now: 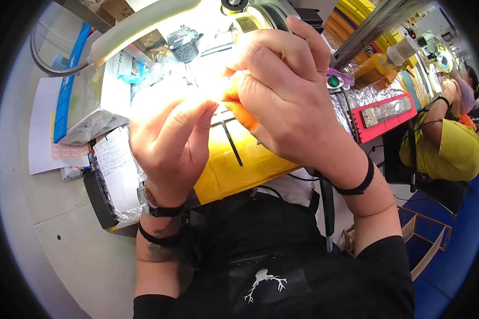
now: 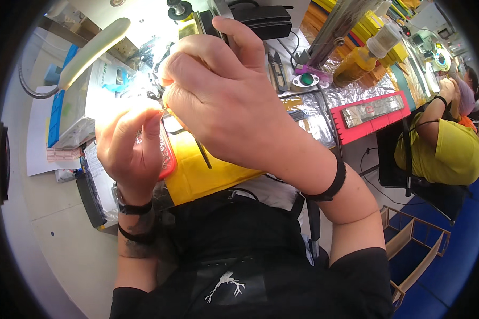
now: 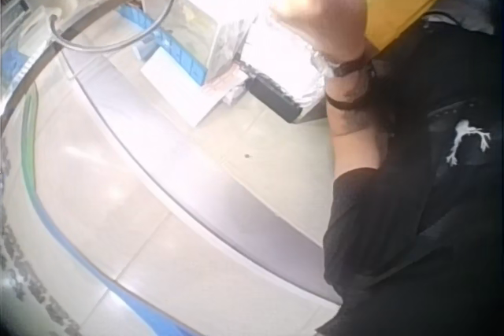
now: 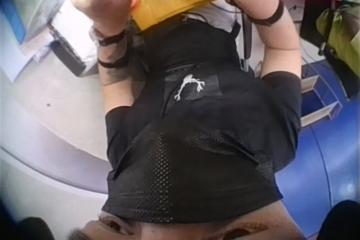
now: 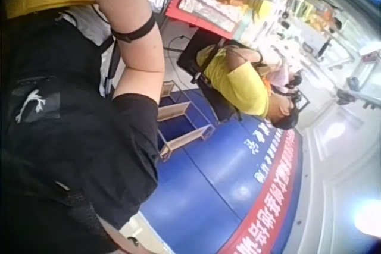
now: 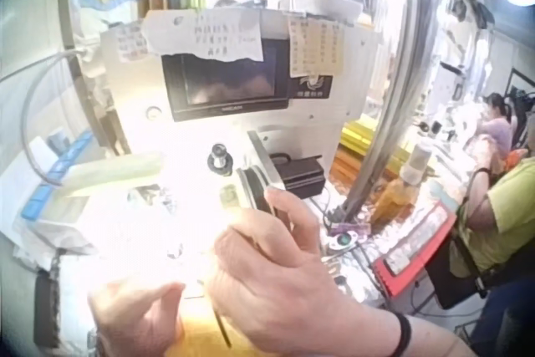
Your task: Assembling small metal components using pliers, glue, and a polishing machine.
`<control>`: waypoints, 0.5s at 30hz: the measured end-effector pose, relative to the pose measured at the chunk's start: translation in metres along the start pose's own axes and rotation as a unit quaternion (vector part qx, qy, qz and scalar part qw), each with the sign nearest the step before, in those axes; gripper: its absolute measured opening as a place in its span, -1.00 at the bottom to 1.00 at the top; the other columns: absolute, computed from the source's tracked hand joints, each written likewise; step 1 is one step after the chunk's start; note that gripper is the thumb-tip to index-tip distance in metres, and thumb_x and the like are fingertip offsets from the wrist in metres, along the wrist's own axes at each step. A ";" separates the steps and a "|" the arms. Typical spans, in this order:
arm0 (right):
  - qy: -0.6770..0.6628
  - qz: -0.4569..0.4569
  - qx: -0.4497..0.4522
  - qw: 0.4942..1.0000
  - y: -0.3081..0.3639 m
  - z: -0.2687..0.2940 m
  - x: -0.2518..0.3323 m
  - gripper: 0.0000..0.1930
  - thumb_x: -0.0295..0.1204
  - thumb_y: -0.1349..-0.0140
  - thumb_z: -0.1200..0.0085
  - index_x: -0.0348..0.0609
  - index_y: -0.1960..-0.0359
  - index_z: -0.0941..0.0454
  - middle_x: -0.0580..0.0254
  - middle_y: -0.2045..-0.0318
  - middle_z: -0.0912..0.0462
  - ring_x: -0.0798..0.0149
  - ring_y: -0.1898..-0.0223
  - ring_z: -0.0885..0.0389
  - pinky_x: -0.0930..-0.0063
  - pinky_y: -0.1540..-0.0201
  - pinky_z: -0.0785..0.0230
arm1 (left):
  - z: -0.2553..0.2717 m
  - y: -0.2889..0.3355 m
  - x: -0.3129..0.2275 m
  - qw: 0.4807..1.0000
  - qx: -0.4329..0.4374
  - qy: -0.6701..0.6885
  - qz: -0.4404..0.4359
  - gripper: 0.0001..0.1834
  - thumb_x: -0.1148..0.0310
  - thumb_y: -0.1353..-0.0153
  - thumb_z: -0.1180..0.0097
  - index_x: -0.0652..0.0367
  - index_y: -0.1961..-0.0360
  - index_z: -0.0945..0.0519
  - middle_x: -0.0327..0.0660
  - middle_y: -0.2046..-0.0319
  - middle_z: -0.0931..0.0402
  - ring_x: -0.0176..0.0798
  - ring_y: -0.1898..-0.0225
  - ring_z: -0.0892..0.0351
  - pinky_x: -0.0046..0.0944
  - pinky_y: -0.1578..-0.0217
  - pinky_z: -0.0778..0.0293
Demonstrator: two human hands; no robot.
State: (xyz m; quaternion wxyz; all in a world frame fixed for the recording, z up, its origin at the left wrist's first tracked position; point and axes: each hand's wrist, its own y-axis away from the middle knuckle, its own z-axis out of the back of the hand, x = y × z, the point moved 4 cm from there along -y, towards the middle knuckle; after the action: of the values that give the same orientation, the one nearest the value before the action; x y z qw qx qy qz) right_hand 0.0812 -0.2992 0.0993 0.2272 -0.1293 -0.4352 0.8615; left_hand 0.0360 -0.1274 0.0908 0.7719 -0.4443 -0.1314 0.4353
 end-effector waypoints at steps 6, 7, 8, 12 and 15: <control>-0.015 -0.005 0.011 1.000 0.002 0.001 -0.001 -0.82 -0.39 -0.02 -0.37 -0.10 0.49 -0.57 0.35 0.13 -0.66 0.20 -0.12 -0.51 -0.02 -0.48 0.00 | -0.002 0.004 0.005 0.987 0.042 0.069 0.139 -0.86 0.39 -0.17 -0.45 0.22 0.33 -0.76 -0.09 0.42 -0.69 0.02 0.35 -0.65 -0.11 0.19 -0.47; -0.007 -0.001 0.013 1.000 0.002 0.002 -0.001 -0.81 -0.39 -0.02 -0.37 -0.10 0.50 -0.56 0.35 0.14 -0.65 0.20 -0.12 -0.51 -0.03 -0.48 0.00 | -0.001 0.002 0.005 0.987 0.042 0.068 0.138 -0.86 0.39 -0.17 -0.45 0.22 0.33 -0.76 -0.09 0.42 -0.69 0.02 0.35 -0.65 -0.11 0.19 -0.47; -0.007 -0.001 0.012 1.000 0.003 0.001 -0.002 -0.81 -0.39 -0.02 -0.37 -0.10 0.50 -0.56 0.35 0.14 -0.65 0.20 -0.12 -0.51 -0.03 -0.48 0.00 | -0.002 0.000 0.004 0.988 0.056 0.061 0.133 -0.85 0.37 -0.18 -0.44 0.23 0.32 -0.76 -0.09 0.43 -0.68 0.03 0.35 -0.64 -0.11 0.18 -0.45; -0.012 0.011 -0.003 1.000 0.006 -0.001 -0.004 -0.81 -0.39 -0.02 -0.38 -0.12 0.50 -0.56 0.35 0.14 -0.65 0.20 -0.13 -0.51 -0.03 -0.47 -0.02 | -0.004 0.003 0.004 0.976 0.095 0.089 0.177 -0.84 0.36 -0.21 -0.42 0.24 0.31 -0.75 -0.08 0.46 -0.65 0.03 0.38 -0.59 -0.06 0.19 -0.39; -0.014 0.008 -0.002 1.000 0.006 0.001 -0.004 -0.81 -0.40 -0.03 -0.37 -0.12 0.49 -0.57 0.34 0.12 -0.64 0.19 -0.13 -0.51 -0.02 -0.47 -0.04 | -0.007 0.008 0.002 0.952 0.091 0.143 0.256 -0.84 0.32 -0.20 -0.46 0.16 0.32 -0.75 -0.17 0.45 -0.65 -0.07 0.38 -0.56 -0.09 0.10 -0.33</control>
State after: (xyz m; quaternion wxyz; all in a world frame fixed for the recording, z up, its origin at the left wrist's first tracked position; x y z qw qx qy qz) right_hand 0.0829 -0.3046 0.0951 0.2136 -0.1208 -0.4387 0.8645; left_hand 0.0365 -0.1284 0.0796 0.6824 -0.4487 0.1385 0.5602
